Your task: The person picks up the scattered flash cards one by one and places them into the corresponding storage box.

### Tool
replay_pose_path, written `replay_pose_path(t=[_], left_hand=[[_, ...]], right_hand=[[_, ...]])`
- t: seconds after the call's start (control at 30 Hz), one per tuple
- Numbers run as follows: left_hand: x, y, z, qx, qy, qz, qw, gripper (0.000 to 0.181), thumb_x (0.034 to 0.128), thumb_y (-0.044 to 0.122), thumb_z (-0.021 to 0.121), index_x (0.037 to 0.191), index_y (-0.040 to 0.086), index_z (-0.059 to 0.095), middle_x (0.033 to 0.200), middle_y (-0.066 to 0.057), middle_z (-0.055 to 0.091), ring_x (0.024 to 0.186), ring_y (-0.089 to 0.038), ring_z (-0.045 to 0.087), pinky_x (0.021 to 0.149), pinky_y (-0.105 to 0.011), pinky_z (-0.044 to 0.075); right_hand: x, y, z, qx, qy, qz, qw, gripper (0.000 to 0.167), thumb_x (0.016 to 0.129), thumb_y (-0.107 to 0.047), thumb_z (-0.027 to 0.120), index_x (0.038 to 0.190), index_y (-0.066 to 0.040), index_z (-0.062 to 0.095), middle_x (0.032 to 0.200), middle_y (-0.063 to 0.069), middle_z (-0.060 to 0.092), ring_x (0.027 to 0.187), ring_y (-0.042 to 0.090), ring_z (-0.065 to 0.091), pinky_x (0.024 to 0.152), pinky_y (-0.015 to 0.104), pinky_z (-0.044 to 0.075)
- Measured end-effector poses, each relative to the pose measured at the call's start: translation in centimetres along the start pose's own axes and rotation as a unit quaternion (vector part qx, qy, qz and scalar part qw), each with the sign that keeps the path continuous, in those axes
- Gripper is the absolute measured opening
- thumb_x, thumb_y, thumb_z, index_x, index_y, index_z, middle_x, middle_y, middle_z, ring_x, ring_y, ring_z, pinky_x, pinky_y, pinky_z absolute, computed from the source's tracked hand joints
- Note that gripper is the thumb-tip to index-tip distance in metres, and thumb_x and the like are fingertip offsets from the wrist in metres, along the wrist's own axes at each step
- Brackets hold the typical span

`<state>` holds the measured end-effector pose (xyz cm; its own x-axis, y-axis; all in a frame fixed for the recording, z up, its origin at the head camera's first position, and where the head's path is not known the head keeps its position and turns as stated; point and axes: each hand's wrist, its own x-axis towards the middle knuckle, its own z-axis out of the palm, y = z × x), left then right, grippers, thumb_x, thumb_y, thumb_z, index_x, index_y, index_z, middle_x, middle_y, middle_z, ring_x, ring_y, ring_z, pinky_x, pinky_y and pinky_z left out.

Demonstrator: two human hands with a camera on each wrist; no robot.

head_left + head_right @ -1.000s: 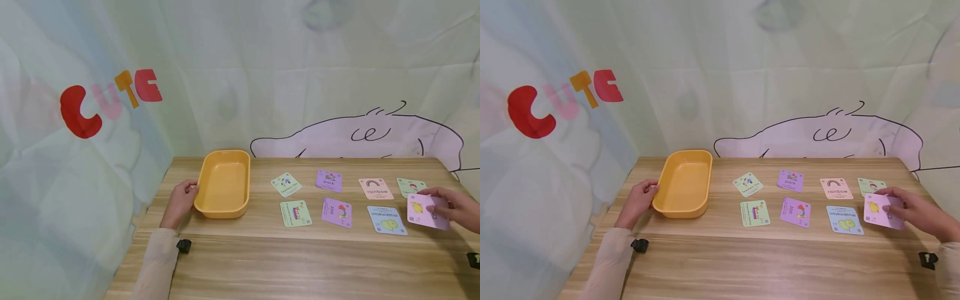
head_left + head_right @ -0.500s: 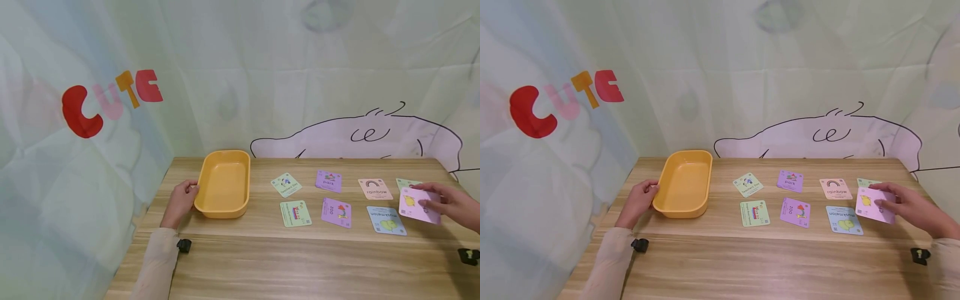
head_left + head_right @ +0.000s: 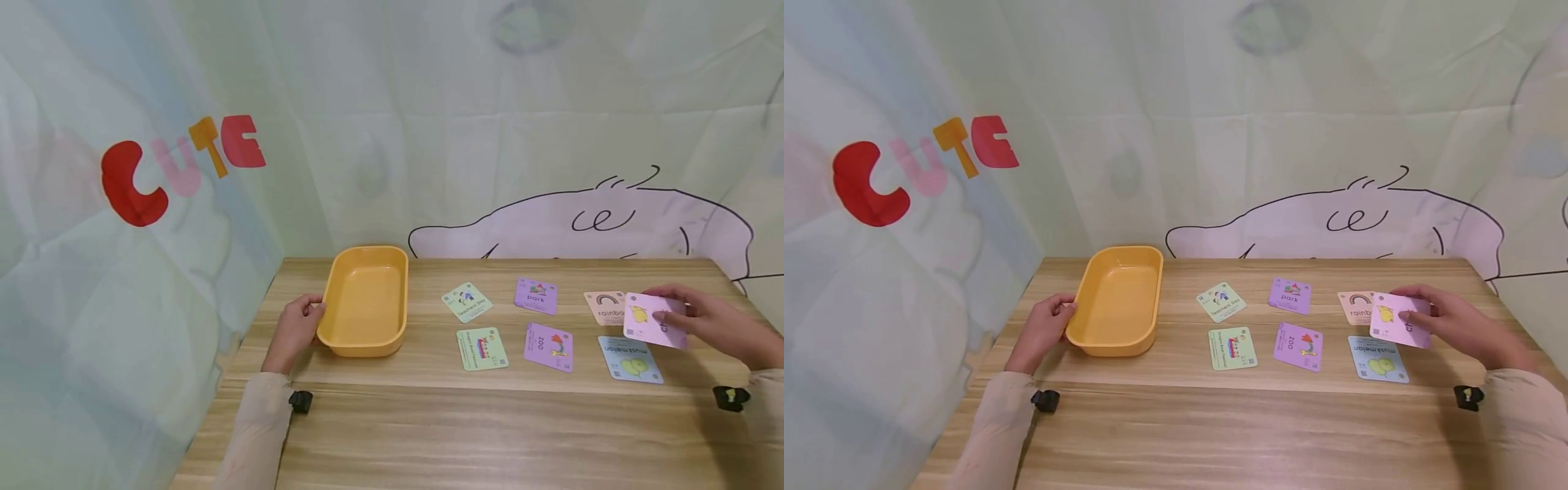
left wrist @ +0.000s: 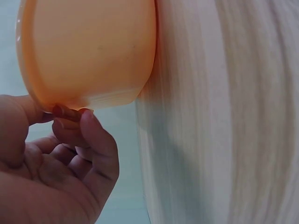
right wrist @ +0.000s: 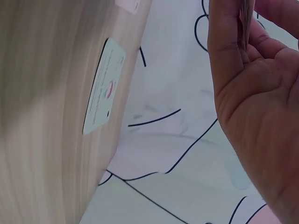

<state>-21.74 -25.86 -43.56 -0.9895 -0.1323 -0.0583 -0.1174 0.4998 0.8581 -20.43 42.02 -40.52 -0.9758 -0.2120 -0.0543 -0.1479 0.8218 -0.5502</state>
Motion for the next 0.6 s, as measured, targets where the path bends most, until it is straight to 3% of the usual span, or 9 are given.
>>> replay_pose_path(t=[0.17,0.33,0.43,0.6], left_hand=[[0.0,0.1,0.0,0.004,0.003,0.001,1.0000,0.036,0.1068,0.026,0.051,0.134,0.004,0.061,0.083,-0.007,0.054,0.065,-0.018,0.056,0.057,-0.029,0.053],[0.0,0.1,0.0,0.006,0.003,0.002,1.0000,0.036,0.1067,0.026,0.051,0.134,0.004,0.061,0.082,-0.007,0.055,0.065,-0.018,0.055,0.056,-0.028,0.052],[0.0,0.0,0.0,0.008,0.005,0.002,1.0000,0.036,0.1066,0.026,0.052,0.134,0.004,0.061,0.082,-0.007,0.055,0.065,-0.018,0.056,0.056,-0.028,0.052],[0.1,0.0,0.0,0.010,0.004,0.003,0.9999,0.036,0.1067,0.026,0.052,0.133,0.004,0.061,0.082,-0.007,0.056,0.065,-0.018,0.056,0.056,-0.028,0.051]], right_hand=[[0.8,-1.2,0.3,0.008,0.007,-0.019,0.9998,0.049,0.101,-0.030,0.065,0.143,-0.007,0.052,0.132,0.016,0.054,0.095,0.004,0.052,0.073,0.021,0.044],[1.2,-2.3,0.7,0.021,0.017,-0.031,0.9992,0.048,0.100,-0.031,0.066,0.142,-0.011,0.055,0.128,0.006,0.056,0.094,0.001,0.054,0.074,0.020,0.045],[1.7,-3.0,0.9,0.027,0.007,-0.032,0.9991,0.049,0.100,-0.034,0.064,0.143,-0.013,0.053,0.134,0.009,0.054,0.097,0.003,0.054,0.077,0.020,0.045],[2.5,-4.2,1.2,0.023,-0.008,-0.027,0.9994,0.051,0.100,-0.038,0.063,0.145,-0.015,0.052,0.142,0.013,0.050,0.106,0.015,0.052,0.081,0.023,0.044]])
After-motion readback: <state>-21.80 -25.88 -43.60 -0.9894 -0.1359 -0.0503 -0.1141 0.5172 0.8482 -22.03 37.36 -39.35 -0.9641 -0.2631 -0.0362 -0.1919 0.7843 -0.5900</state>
